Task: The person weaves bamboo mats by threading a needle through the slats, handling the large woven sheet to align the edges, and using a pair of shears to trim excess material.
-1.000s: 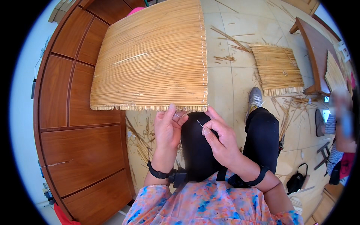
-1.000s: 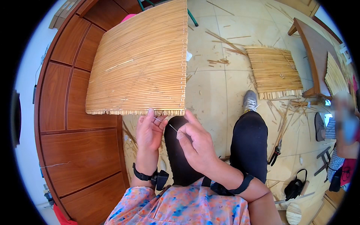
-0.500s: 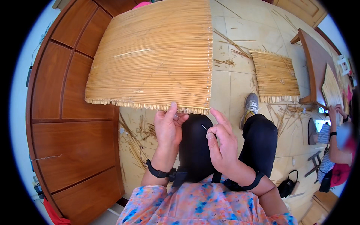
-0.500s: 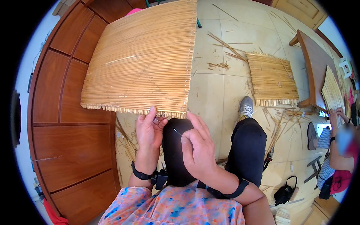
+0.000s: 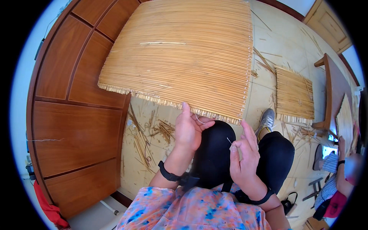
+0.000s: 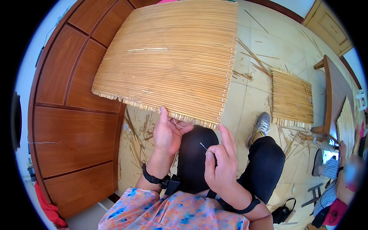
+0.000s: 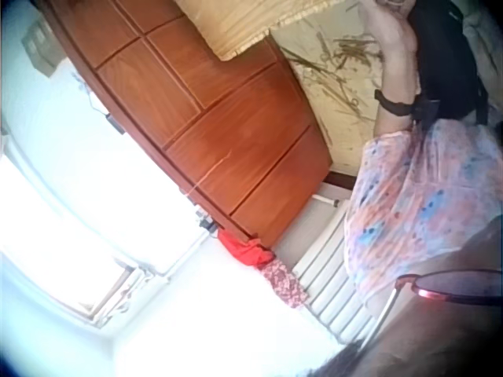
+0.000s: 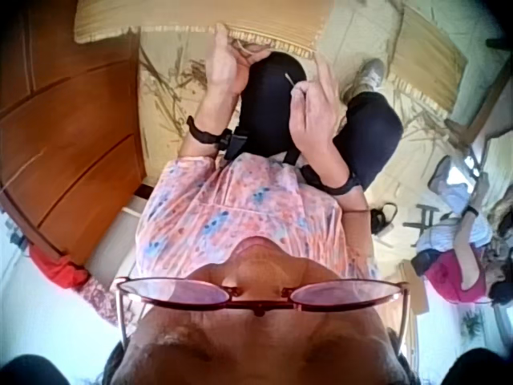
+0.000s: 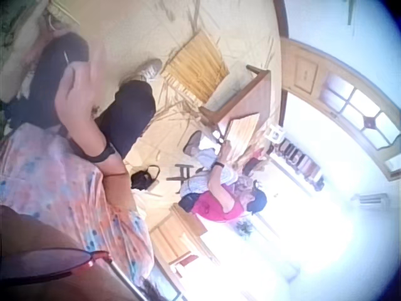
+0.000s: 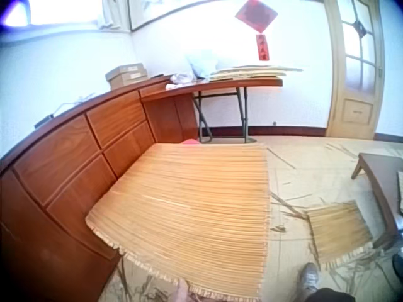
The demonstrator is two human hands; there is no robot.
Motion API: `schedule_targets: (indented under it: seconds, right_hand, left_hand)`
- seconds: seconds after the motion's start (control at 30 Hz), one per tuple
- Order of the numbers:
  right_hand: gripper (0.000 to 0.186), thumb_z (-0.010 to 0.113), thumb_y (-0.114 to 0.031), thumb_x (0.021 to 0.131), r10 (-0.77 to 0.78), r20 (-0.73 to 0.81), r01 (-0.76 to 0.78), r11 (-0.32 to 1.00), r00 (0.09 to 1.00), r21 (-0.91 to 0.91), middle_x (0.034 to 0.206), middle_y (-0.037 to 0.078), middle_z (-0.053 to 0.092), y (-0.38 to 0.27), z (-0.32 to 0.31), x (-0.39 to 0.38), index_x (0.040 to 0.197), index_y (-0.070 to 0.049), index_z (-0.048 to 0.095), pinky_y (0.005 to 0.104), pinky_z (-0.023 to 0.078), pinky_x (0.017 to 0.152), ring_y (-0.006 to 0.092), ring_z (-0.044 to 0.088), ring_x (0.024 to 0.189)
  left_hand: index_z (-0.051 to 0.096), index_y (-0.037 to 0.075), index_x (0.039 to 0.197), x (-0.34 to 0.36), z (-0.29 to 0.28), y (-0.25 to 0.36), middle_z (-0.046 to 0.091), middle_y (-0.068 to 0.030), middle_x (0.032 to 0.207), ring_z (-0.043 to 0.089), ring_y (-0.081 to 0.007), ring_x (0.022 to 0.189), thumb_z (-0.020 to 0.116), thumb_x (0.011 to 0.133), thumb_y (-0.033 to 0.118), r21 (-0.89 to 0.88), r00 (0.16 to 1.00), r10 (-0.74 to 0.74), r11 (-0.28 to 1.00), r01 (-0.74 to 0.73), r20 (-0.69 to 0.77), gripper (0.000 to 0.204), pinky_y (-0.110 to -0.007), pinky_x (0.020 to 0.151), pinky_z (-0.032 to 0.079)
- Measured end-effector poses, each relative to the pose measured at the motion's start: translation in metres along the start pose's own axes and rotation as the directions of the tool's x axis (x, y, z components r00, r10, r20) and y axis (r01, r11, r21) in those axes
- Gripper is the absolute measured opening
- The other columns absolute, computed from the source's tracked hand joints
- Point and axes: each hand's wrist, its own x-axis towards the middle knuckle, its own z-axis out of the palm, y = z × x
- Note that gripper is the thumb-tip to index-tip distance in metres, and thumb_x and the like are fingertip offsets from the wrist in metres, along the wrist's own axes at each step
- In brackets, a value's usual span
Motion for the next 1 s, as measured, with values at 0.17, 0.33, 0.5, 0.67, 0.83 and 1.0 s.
schedule_targets:
  seconds: [0.17, 0.33, 0.5, 0.67, 0.83, 1.0]
  right_hand:
    - [0.006, 0.055, -0.003, 0.08, -0.042, 0.024, 0.044, 0.997, 0.999, -0.057, 0.132, 0.035, 0.042, 0.002, -0.003, 0.004, 0.075, 0.001, 0.055, 0.0468, 0.035, 0.101, 0.0481, 0.044, 0.122]
    - [0.008, 0.055, -0.005, 0.081, -0.03, 0.021, 0.032, 0.997, 0.999, -0.071, 0.133, 0.035, 0.041, 0.005, 0.001, 0.004, 0.075, 0.001, 0.056, 0.0478, 0.034, 0.102, 0.0488, 0.042, 0.123]
    - [0.008, 0.055, -0.005, 0.082, -0.007, 0.011, 0.007, 0.997, 1.0, -0.078, 0.134, 0.035, 0.04, 0.008, 0.006, 0.002, 0.078, 0.001, 0.055, 0.0487, 0.033, 0.102, 0.0488, 0.041, 0.124]
    - [0.009, 0.054, -0.005, 0.084, -0.018, 0.05, 0.023, 0.995, 0.999, -0.098, 0.132, 0.035, 0.042, 0.009, 0.008, 0.002, 0.079, 0.002, 0.055, 0.0501, 0.034, 0.101, 0.0496, 0.042, 0.122]
    - [0.008, 0.054, -0.005, 0.083, -0.032, 0.007, 0.033, 0.994, 0.999, -0.101, 0.131, 0.035, 0.042, 0.009, 0.011, 0.003, 0.079, 0.002, 0.054, 0.0507, 0.034, 0.101, 0.051, 0.041, 0.122]
    - [0.006, 0.055, -0.003, 0.081, -0.039, -0.004, 0.038, 0.991, 0.999, -0.131, 0.132, 0.035, 0.042, 0.009, 0.013, 0.004, 0.08, 0.002, 0.054, 0.0512, 0.033, 0.101, 0.0516, 0.04, 0.122]
  left_hand:
    - [0.051, 0.003, 0.118, 0.002, -0.003, -0.003, 0.066, -0.0135, 0.102, 0.068, -0.0247, 0.079, 0.031, 0.1, 0.045, 0.006, 0.999, 0.021, 1.0, -0.021, 0.028, 0.05, -0.036, 0.067, 0.057]
    - [0.05, 0.001, 0.117, 0.003, -0.004, -0.001, 0.066, -0.0148, 0.101, 0.068, -0.0272, 0.081, 0.03, 0.1, 0.043, 0.032, 0.995, 0.0, 0.999, -0.003, 0.096, 0.05, -0.035, 0.067, 0.057]
    - [0.05, 0.0, 0.114, 0.007, -0.01, -0.001, 0.066, -0.0177, 0.099, 0.069, -0.029, 0.08, 0.031, 0.101, 0.042, 0.008, 0.994, -0.037, 0.999, 0.037, 0.1, 0.048, -0.036, 0.067, 0.057]
    - [0.05, 0.0, 0.113, 0.007, -0.016, -0.002, 0.066, -0.0197, 0.097, 0.069, -0.0293, 0.076, 0.032, 0.1, 0.041, 0.039, 0.998, 0.03, 0.999, -0.032, 0.051, 0.046, -0.034, 0.064, 0.058]
    - [0.05, 0.001, 0.096, 0.007, -0.013, -0.001, 0.063, -0.0122, 0.082, 0.069, -0.0258, 0.071, 0.042, 0.099, 0.039, -0.002, 1.0, 0.005, 1.0, -0.005, 0.0, 0.039, -0.031, 0.06, 0.056]
    - [0.052, 0.001, 0.097, 0.007, -0.01, 0.001, 0.065, -0.0134, 0.086, 0.069, -0.0251, 0.072, 0.043, 0.099, 0.037, -0.017, 1.0, 0.003, 1.0, -0.003, 0.01, 0.038, -0.031, 0.061, 0.056]
